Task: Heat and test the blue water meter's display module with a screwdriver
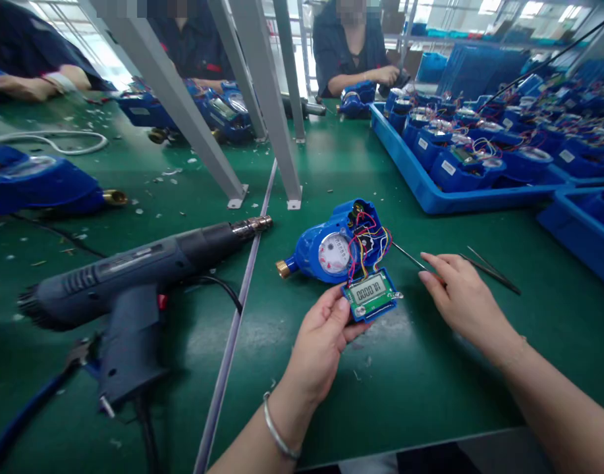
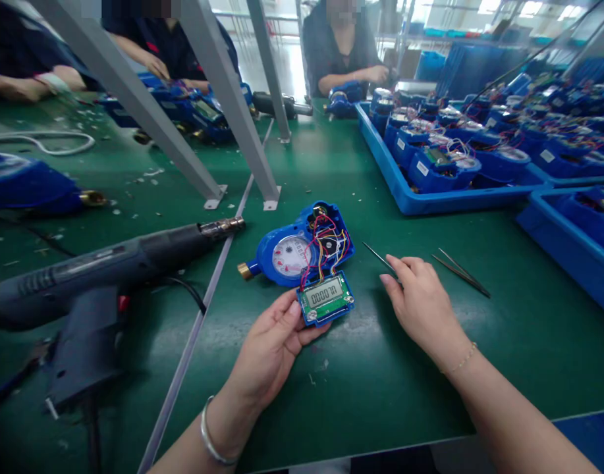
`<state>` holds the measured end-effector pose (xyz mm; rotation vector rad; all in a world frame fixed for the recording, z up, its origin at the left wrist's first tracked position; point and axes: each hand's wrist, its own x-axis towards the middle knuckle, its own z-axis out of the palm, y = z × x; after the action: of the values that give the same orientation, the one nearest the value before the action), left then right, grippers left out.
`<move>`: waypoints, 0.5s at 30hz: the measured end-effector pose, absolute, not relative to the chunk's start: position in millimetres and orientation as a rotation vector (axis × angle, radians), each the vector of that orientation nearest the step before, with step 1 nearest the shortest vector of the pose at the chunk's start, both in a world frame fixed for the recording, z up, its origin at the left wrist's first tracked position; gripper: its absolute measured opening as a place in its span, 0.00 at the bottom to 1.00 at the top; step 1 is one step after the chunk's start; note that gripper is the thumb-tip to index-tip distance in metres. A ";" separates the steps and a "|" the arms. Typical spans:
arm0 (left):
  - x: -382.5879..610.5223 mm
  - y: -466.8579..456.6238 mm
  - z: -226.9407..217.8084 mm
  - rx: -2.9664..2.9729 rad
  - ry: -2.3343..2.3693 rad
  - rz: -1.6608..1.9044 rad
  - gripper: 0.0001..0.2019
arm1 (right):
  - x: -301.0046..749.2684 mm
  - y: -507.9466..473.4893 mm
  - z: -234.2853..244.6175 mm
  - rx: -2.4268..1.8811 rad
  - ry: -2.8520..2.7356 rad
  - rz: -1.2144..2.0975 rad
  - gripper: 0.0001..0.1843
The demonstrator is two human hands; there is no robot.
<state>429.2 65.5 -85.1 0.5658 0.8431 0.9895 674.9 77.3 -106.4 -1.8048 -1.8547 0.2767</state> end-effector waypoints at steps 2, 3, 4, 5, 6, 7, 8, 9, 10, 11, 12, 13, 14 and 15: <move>429.0 63.3 -86.5 0.589 0.887 0.992 0.19 | 657.7 87.2 -103.4 -1.687 -1.741 0.514 0.28; 428.9 61.4 -87.0 0.602 0.905 0.997 0.19 | 648.1 93.2 -103.1 -1.624 -1.670 0.638 0.30; 428.9 59.1 -87.4 0.615 0.914 1.005 0.19 | 638.2 99.4 -102.9 -1.559 -1.597 0.760 0.32; 429.0 56.7 -87.8 0.629 0.920 1.017 0.19 | 628.3 105.6 -102.6 -1.490 -1.533 0.882 0.32; 429.2 54.5 -88.4 0.640 0.927 1.033 0.20 | 618.8 111.4 -101.8 -1.418 -1.483 1.000 0.32; 429.6 52.8 -89.1 0.650 0.935 1.048 0.20 | 610.1 116.5 -100.5 -1.348 -1.449 1.107 0.32; 430.1 51.6 -90.0 0.661 0.945 1.063 0.20 | 602.3 121.1 -98.9 -1.286 -1.428 1.199 0.31; 430.6 51.0 -91.0 0.670 0.957 1.080 0.20 | 595.5 125.1 -97.3 -1.236 -1.417 1.270 0.31; 431.0 51.0 -92.1 0.678 0.972 1.100 0.20 | 589.7 129.0 -96.0 -1.200 -1.416 1.322 0.31; 431.2 51.4 -93.1 0.685 0.987 1.122 0.19 | 584.8 133.0 -95.2 -1.181 -1.421 1.352 0.32; 431.1 52.1 -94.2 0.689 1.003 1.147 0.19 | 580.7 137.3 -94.9 -1.177 -1.433 1.359 0.33; 430.7 53.0 -95.4 0.691 1.017 1.173 0.19 | 577.3 142.0 -94.9 -1.186 -1.451 1.347 0.34; 430.1 53.9 -96.6 0.693 1.029 1.198 0.18 | 574.7 146.9 -94.7 -1.205 -1.470 1.310 0.35; 429.2 54.7 -98.0 0.695 1.037 1.219 0.18 | 572.7 151.5 -93.5 -1.235 -1.485 1.243 0.36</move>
<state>429.2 54.7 -98.0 0.6950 1.0373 1.2193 572.7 151.5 -93.5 -1.2347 -1.4852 1.2427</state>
